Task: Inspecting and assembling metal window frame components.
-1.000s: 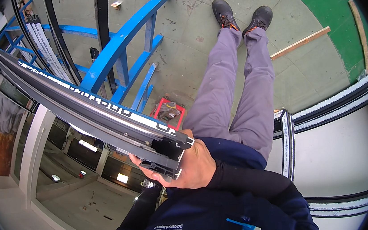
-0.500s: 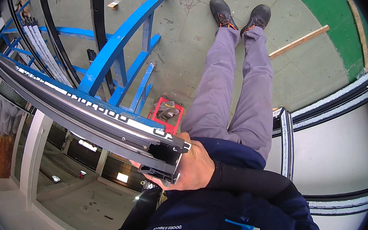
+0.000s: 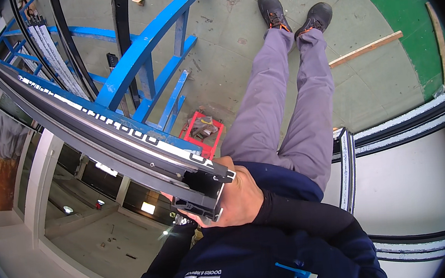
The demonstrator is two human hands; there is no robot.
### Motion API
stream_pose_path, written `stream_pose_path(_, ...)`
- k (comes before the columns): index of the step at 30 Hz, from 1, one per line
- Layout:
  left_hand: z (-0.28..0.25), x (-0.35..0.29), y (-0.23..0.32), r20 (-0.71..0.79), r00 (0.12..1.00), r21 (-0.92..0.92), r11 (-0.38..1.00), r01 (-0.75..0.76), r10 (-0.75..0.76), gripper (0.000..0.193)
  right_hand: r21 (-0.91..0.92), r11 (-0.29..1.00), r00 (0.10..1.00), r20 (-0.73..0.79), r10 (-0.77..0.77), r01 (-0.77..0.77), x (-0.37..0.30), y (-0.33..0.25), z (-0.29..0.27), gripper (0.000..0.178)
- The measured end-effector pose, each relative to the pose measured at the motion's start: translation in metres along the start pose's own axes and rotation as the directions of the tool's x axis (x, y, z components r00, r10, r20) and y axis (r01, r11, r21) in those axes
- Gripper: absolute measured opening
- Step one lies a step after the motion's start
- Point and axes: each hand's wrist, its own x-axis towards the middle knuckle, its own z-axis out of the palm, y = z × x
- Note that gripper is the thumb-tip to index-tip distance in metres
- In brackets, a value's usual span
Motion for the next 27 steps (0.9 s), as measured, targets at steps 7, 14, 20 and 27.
stream_pose_path(7, -0.002, -0.001, -0.011, 0.03, 1.0, 0.001, 1.0, -0.006, 0.006, 0.108, 0.021, 0.999, 0.999, 0.037, 0.03, -0.031, 0.0, 0.001, -0.001, 0.099)
stream_pose_path(14, -0.009, -0.003, -0.021, 0.07, 0.997, 0.006, 1.0, -0.012, 0.012, 0.109, 0.012, 1.0, 1.0, 0.024, 0.002, -0.002, 0.0, 0.003, -0.002, 0.101)
stream_pose_path(20, -0.013, -0.002, -0.028, 0.103, 0.995, 0.006, 1.0, -0.013, 0.013, 0.11, -0.005, 0.999, 0.999, -0.005, -0.045, 0.044, 0.004, 0.001, -0.006, 0.102)
stream_pose_path(27, -0.02, -0.004, -0.04, 0.145, 0.989, 0.007, 1.0, -0.015, 0.014, 0.11, 0.068, 0.997, 0.999, -0.036, -0.033, 0.036, 0.004, 0.008, -0.002, 0.104)
